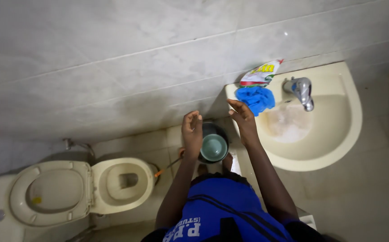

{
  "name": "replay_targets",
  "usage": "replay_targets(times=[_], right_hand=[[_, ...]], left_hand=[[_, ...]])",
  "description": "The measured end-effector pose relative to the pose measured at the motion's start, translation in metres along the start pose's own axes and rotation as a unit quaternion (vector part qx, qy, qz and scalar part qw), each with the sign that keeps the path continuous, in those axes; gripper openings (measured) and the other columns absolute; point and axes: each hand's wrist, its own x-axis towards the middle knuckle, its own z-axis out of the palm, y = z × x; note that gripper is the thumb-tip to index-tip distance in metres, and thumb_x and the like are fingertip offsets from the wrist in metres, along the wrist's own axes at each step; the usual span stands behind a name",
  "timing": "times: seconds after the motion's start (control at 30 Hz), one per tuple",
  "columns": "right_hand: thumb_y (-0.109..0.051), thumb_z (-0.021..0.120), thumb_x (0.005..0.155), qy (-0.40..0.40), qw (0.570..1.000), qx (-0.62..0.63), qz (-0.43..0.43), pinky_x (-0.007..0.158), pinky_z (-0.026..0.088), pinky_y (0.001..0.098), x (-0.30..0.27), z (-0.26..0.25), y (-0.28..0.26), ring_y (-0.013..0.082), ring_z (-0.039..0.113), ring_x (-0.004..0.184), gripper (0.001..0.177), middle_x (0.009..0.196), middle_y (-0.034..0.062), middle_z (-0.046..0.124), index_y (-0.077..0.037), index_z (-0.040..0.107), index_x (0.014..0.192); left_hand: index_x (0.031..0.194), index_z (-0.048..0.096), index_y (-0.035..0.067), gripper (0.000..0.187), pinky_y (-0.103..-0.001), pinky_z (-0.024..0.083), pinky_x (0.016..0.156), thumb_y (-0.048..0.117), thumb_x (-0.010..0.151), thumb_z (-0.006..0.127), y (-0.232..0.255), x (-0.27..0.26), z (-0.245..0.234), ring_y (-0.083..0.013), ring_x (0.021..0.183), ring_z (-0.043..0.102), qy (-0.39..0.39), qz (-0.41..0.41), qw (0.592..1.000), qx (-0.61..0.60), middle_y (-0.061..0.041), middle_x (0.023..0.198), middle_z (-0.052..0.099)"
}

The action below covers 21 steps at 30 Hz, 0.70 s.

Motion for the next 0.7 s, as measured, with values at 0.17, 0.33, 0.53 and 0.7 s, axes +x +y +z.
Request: replay_targets(times=[0.17, 0.33, 0.53, 0.7], right_hand=[[-0.003, 0.062, 0.096, -0.03, 0.999, 0.007, 0.013, 0.116, 0.038, 0.0363, -0.015, 0.03, 0.011, 0.0219, 0.051, 0.143, 0.038, 0.147, 0.0103, 0.061, -0.003, 0.06, 0.134], [-0.004, 0.062, 0.096, -0.055, 0.998, -0.024, 0.03, 0.118, 0.038, 0.036, -0.028, 0.059, 0.01, 0.0224, 0.053, 0.142, 0.039, 0.146, 0.0105, 0.063, -0.004, 0.061, 0.135], [-0.005, 0.062, 0.096, -0.129, 0.991, -0.006, 0.023, 0.12, 0.036, 0.0376, -0.033, 0.07, 0.019, 0.0233, 0.05, 0.144, 0.039, 0.147, 0.0106, 0.061, -0.004, 0.059, 0.135], [-0.006, 0.062, 0.098, -0.172, 0.984, -0.017, 0.033, 0.119, 0.035, 0.0377, -0.037, 0.074, 0.01, 0.0231, 0.049, 0.145, 0.038, 0.146, 0.0109, 0.061, -0.004, 0.059, 0.135]], left_hand=[[0.124, 0.062, 0.001, 0.024, -0.029, 0.052, 0.096, 0.015, 0.104, 0.065, 0.007, -0.016, -0.039, -0.0124, 0.107, 0.064, 0.025, 0.03, 0.999, -0.001, -0.006, 0.116, 0.067], [0.123, 0.063, 0.002, 0.022, -0.028, 0.052, 0.095, 0.015, 0.104, 0.064, 0.031, -0.034, -0.064, -0.012, 0.106, 0.064, 0.058, 0.059, 0.996, 0.023, -0.005, 0.115, 0.068], [0.121, 0.063, 0.002, 0.023, -0.03, 0.054, 0.092, 0.017, 0.104, 0.063, 0.049, -0.05, -0.077, -0.0126, 0.101, 0.065, 0.115, 0.051, 0.992, -0.014, -0.004, 0.113, 0.067], [0.124, 0.063, 0.002, 0.024, -0.032, 0.052, 0.098, 0.016, 0.105, 0.065, 0.05, -0.071, -0.08, -0.0136, 0.106, 0.063, 0.165, 0.084, 0.983, 0.015, -0.007, 0.115, 0.068]])
